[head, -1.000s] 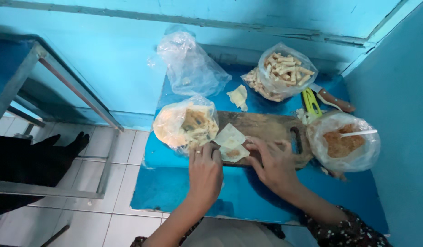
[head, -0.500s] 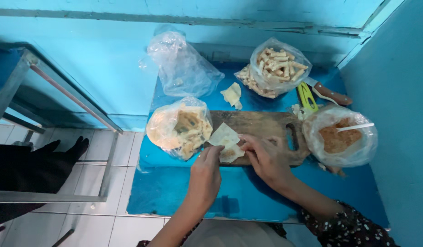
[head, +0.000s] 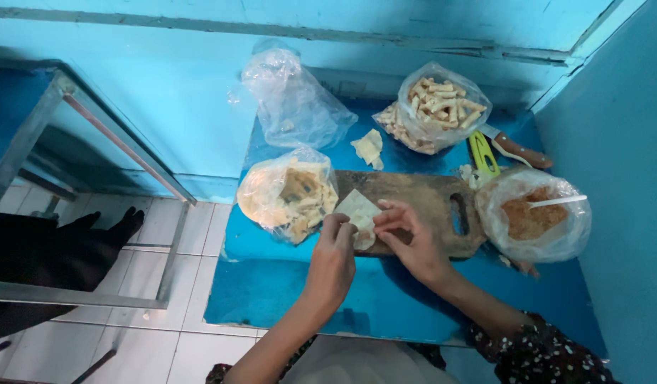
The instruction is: The person sits at a small blue table and folds filled pastry wrappers one at a time. They take a thin wrapper, place filling from a plastic-covered bowl onto it, fold the wrapper over into a triangle, and set the folded piece aside with other completed pieces.
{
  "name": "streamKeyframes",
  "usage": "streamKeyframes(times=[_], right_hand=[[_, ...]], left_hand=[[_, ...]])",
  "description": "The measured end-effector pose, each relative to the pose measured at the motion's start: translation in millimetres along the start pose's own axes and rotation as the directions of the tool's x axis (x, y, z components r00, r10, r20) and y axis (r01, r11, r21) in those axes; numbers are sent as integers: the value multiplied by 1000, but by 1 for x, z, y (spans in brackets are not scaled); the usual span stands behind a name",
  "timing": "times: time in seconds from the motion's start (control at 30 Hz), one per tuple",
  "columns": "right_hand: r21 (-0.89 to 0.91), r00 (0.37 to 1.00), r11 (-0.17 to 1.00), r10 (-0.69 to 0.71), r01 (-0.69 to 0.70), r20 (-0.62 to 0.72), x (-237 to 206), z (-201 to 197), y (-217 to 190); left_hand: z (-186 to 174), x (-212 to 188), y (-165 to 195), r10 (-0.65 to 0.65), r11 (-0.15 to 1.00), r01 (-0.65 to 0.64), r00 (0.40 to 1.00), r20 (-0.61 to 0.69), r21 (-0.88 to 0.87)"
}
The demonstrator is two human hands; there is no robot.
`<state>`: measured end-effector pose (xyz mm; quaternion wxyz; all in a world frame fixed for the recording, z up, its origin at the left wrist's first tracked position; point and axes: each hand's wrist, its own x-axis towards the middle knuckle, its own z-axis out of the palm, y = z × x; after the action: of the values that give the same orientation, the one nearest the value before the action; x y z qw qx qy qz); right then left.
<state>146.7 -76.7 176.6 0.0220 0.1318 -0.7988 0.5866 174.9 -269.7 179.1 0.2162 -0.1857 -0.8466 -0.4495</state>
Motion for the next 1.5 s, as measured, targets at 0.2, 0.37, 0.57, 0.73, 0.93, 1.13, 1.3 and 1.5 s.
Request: streamKeyframes(times=[0.2, 0.37, 0.57, 0.73, 0.93, 1.13, 1.3, 1.5], right_hand=[[97, 997, 993, 55, -60, 53, 3, 9, 15], [-108, 992, 986, -123, 126, 32, 2, 11, 9], [-468, 888, 767, -450, 439, 96, 3, 2, -9], [-612, 792, 531, -533, 586, 297, 8, -7, -24], [-547, 762, 537, -525, 642, 379, 15, -15, -34], [-568, 819, 592, -442, 573, 366, 28, -11, -30], [-593, 802, 548, -478, 590, 358, 28, -7, -34], [-647, 808, 510, -498, 567, 315, 21, 0, -35]], left_hand=[[4, 2, -6, -53, 996, 54, 999, 13, -66], [0, -1, -9, 33, 996, -38, 998, 58, 80], [-17, 1, -6, 194, 930, -261, 947, 257, 259], [-26, 12, -13, 276, 926, -327, 927, 254, 187], [-30, 18, -13, 168, 975, -194, 963, 210, 106], [-36, 17, -10, 152, 985, -165, 970, 190, 56], [-27, 19, -13, 93, 987, -107, 989, 115, 121], [-35, 19, -12, 100, 986, -116, 986, 135, 120]])
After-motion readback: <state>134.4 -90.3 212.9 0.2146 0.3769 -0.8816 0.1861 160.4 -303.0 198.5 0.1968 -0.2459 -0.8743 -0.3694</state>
